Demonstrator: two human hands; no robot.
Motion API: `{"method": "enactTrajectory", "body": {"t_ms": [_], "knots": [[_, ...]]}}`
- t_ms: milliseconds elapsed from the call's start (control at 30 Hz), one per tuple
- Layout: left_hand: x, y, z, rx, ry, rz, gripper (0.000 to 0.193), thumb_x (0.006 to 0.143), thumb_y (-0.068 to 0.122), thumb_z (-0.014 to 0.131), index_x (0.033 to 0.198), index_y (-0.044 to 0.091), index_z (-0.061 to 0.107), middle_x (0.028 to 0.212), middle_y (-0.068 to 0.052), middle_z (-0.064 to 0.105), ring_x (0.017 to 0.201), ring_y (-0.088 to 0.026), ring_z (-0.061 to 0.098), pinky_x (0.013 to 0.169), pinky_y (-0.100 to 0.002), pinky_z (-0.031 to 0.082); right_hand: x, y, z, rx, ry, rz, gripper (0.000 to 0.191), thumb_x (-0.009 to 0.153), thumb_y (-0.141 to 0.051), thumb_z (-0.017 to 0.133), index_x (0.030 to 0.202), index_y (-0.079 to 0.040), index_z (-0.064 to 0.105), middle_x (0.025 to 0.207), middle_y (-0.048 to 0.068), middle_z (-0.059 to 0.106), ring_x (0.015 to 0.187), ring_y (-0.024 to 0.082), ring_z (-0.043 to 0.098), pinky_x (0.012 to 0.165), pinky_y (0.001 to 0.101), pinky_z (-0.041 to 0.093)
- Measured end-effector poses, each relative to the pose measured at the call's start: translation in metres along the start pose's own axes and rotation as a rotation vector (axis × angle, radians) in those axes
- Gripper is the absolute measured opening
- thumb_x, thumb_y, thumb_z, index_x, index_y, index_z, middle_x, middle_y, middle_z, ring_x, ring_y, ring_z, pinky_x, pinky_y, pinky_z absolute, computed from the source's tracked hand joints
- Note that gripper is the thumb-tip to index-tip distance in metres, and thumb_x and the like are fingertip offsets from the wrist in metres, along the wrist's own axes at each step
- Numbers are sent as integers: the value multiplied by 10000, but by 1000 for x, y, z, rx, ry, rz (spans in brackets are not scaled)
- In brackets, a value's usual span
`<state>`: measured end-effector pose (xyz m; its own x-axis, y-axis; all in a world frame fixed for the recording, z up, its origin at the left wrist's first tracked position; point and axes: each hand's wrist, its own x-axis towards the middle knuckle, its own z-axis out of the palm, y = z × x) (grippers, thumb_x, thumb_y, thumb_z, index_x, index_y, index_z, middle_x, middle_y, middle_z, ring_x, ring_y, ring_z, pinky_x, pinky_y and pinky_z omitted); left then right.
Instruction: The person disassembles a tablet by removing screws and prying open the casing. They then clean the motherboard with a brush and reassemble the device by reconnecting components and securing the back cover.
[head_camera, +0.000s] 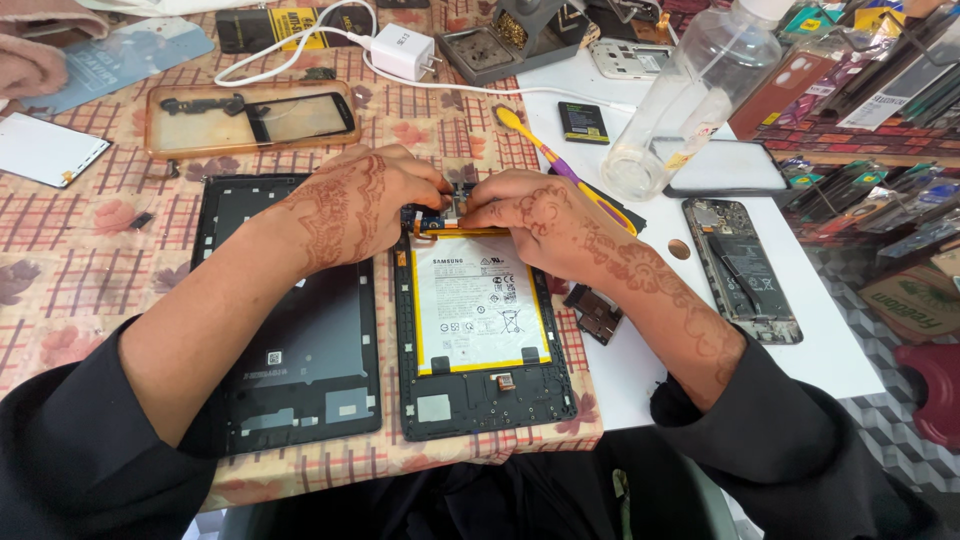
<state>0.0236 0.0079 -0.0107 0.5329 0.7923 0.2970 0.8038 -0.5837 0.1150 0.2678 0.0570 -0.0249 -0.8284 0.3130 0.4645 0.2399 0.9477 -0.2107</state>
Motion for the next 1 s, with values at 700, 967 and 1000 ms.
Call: {"method": "enactTrajectory", "body": {"t_ms": [700,967,1000], "knots": [[-1,-6,7,-99,111,42,472,735,-58,500,1061,119,792,1285,-99,692,1179,-329,623,1031,-442,463,3,-3,2,73,50,-4,281,788,137,559,970,-38,683,1026,60,686,977,244,707,832,331,584],[-3,-8,9,-8,72,6,478,732,-57,543,1015,200,828,1312,-8,681,1251,-254,591,1054,-429,427,1,-4,2,53,64,49,358,846,104,575,1096,-96,735,1056,39,727,974,210,732,822,318,596],[-3,-9,9,4,70,17,483,713,-55,555,1019,201,827,1311,-9,676,1256,-253,581,1054,-428,424,0,-4,2,50,63,55,372,848,103,573,1109,-105,741,1052,36,725,970,206,732,818,315,599]]}}
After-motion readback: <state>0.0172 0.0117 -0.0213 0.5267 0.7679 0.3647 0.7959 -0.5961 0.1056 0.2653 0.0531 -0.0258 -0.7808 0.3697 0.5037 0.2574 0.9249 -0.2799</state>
